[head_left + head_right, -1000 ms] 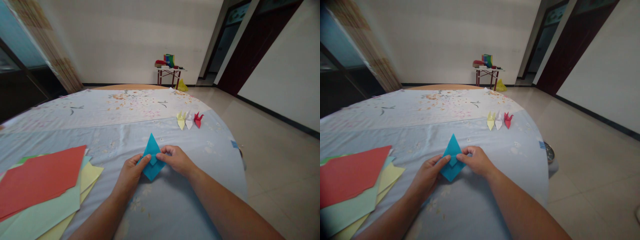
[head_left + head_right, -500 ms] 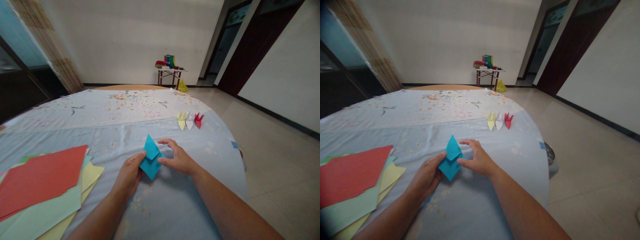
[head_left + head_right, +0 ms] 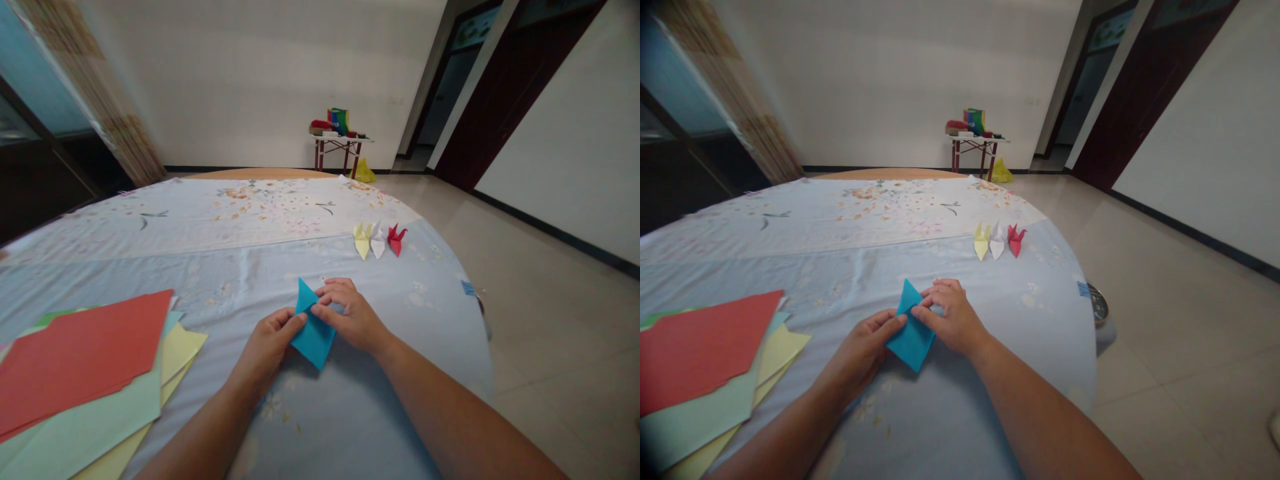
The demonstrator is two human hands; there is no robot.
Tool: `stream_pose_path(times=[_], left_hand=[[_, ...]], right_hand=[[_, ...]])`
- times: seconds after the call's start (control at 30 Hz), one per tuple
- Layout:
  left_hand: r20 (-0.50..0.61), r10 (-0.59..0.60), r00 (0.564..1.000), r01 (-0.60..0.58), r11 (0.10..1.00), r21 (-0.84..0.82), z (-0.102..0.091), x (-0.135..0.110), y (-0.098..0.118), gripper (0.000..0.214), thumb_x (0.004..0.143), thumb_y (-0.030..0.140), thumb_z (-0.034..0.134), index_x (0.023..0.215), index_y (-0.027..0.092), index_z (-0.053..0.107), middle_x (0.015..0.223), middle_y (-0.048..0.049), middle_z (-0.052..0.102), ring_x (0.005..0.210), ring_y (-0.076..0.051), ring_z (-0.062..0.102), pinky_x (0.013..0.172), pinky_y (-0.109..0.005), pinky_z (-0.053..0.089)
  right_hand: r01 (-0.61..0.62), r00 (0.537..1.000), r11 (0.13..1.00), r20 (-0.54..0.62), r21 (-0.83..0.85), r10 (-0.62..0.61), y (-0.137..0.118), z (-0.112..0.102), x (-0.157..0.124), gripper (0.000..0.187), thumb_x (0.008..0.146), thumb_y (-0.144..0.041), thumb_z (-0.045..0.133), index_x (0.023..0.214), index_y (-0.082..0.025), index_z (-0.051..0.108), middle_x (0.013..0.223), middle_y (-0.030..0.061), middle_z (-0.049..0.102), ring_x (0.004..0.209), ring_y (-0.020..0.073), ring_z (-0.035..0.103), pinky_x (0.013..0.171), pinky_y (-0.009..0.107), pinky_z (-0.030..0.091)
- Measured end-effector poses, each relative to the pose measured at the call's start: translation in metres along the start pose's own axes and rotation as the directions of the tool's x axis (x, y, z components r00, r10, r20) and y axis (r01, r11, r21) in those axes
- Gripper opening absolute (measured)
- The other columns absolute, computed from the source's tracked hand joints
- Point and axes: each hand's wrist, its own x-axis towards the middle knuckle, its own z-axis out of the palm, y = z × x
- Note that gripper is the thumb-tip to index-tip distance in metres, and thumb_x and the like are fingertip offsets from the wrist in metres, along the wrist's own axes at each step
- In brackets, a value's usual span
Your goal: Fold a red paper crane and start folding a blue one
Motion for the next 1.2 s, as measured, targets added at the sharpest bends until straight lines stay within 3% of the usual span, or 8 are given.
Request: stream_pose_path(times=[0.2,0.53,0.83,1.0,1.2], left_hand=[[-0.096,0.005,0.995,-0.008,1.000,-0.023,-0.004,0.003,0.000,0.034,0.065,0.040,0.070,0.085,0.013,0.067,0.067,-0.0037,0.067,0.058,-0.016,0.058,0.061,-0.028,0.048],[-0.108,0.019,0.994,-0.022,1.000,-0.019,-0.009,0.005,0.000,0.036,0.065,0.041,0.069,0.088,0.013,0.068,0.071,-0.0055,0.069,0.059,-0.014,0.059,0.062,-0.028,0.050],[-0.123,0.019,0.992,-0.019,1.000,-0.006,-0.012,0.006,0.001,0.032,0.068,0.040,0.067,0.085,0.013,0.067,0.068,-0.0043,0.067,0.060,-0.014,0.058,0.061,-0.028,0.050],[-0.149,0.026,0.988,-0.030,0.999,-0.019,-0.013,0.008,0.002,0.029,0.067,0.038,0.067,0.079,0.012,0.066,0.065,-0.0033,0.066,0.056,-0.013,0.056,0.057,-0.026,0.050],[-0.144,0.030,0.989,-0.029,1.000,0.009,-0.016,0.008,-0.001,0.032,0.069,0.040,0.065,0.085,0.012,0.065,0.065,-0.0030,0.065,0.056,-0.013,0.056,0.057,-0.026,0.050]], right_hand=[[-0.007,1.000,0.994,-0.017,0.107,0.009,0.003,-0.012,0.002,0.022,0.081,-0.019,0.050,0.099,-0.022,0.063,0.107,0.0048,0.062,0.112,0.0192,0.047,0.099,0.040,0.034],[0.175,0.954,0.984,0.249,-0.016,-0.166,0.004,-0.030,0.002,0.027,0.073,-0.014,0.059,0.098,-0.024,0.065,0.113,0.0038,0.058,0.116,0.0202,0.041,0.101,0.041,0.031],[0.222,0.954,0.962,0.240,-0.157,-0.181,0.009,-0.026,0.000,0.021,0.073,-0.020,0.065,0.093,-0.027,0.068,0.112,0.0039,0.059,0.118,0.0221,0.038,0.098,0.042,0.032],[0.246,0.948,0.955,0.249,-0.168,-0.200,0.006,-0.022,-0.001,0.026,0.071,-0.022,0.067,0.096,-0.025,0.066,0.115,0.0041,0.057,0.119,0.0229,0.037,0.099,0.042,0.030],[0.249,0.943,0.952,0.267,-0.176,-0.198,0.005,-0.020,-0.002,0.018,0.073,-0.025,0.067,0.091,-0.026,0.067,0.113,0.0043,0.058,0.120,0.0243,0.036,0.099,0.044,0.029]])
